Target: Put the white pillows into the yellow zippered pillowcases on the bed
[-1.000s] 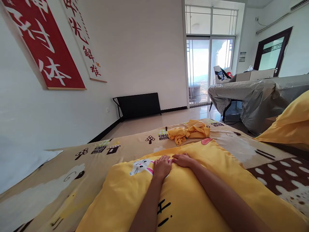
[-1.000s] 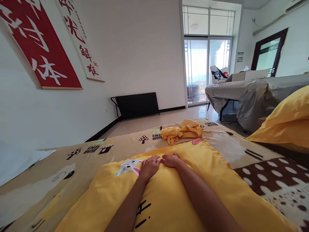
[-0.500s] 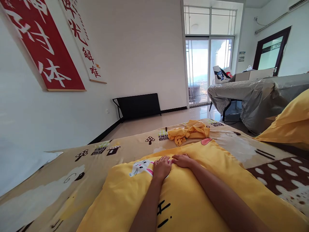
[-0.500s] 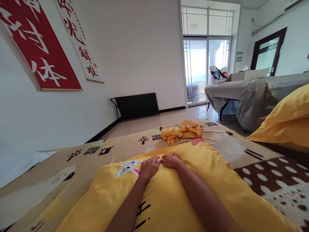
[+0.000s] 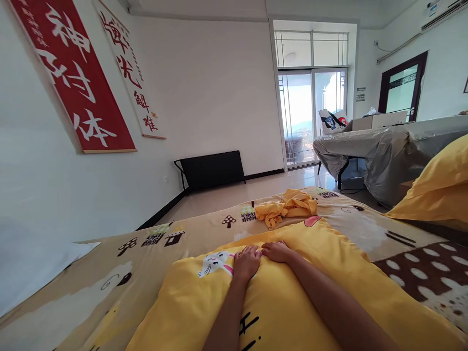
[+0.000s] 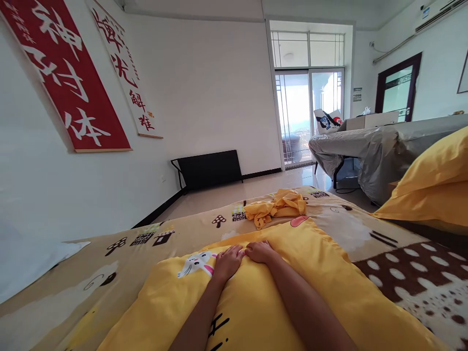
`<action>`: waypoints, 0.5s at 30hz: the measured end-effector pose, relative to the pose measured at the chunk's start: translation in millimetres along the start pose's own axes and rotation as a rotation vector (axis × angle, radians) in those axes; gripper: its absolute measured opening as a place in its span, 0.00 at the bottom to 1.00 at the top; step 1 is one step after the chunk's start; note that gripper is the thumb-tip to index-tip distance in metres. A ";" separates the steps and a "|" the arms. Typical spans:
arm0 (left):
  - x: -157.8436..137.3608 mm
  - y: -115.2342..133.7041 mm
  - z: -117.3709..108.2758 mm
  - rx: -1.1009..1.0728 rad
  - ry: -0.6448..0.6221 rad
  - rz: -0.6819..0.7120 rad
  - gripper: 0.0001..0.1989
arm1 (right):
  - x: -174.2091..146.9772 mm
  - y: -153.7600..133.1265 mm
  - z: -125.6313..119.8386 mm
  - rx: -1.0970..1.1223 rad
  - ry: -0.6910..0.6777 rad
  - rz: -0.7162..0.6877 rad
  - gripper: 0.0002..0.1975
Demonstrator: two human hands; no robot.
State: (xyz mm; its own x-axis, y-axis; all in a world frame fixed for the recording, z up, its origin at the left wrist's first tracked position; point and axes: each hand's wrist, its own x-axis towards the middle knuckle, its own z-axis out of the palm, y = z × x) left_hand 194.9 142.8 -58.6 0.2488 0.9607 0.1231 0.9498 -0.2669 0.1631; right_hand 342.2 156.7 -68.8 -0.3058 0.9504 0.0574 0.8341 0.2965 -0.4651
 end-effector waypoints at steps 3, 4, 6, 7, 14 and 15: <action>-0.6 0.1 -0.6 0.003 -0.001 0.000 0.22 | 0.5 0.6 0.8 -0.005 0.007 -0.007 0.22; -0.8 0.1 -0.9 0.003 -0.003 0.000 0.22 | 0.4 0.7 0.6 -0.006 0.008 -0.009 0.22; -1.5 -0.3 -1.7 0.000 -0.009 -0.001 0.23 | -0.3 0.6 -0.1 -0.008 0.011 -0.012 0.22; -1.9 -0.4 -2.0 -0.002 -0.013 -0.001 0.23 | -0.9 0.4 -0.5 -0.009 0.011 -0.013 0.22; -0.5 2.7 -3.0 -0.005 -0.038 0.000 0.23 | -3.7 -4.3 -2.7 -0.011 0.018 -0.029 0.21; 1.3 1.6 -4.5 -0.008 -0.046 0.003 0.23 | -3.7 -3.8 -4.6 -0.014 0.021 -0.036 0.21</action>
State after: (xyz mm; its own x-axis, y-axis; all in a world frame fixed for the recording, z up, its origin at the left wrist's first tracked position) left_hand 195.9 143.3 -53.7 0.2605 0.9623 0.0781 0.9474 -0.2704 0.1710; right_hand 342.3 152.4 -63.2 -0.3258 0.9409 0.0924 0.8294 0.3314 -0.4497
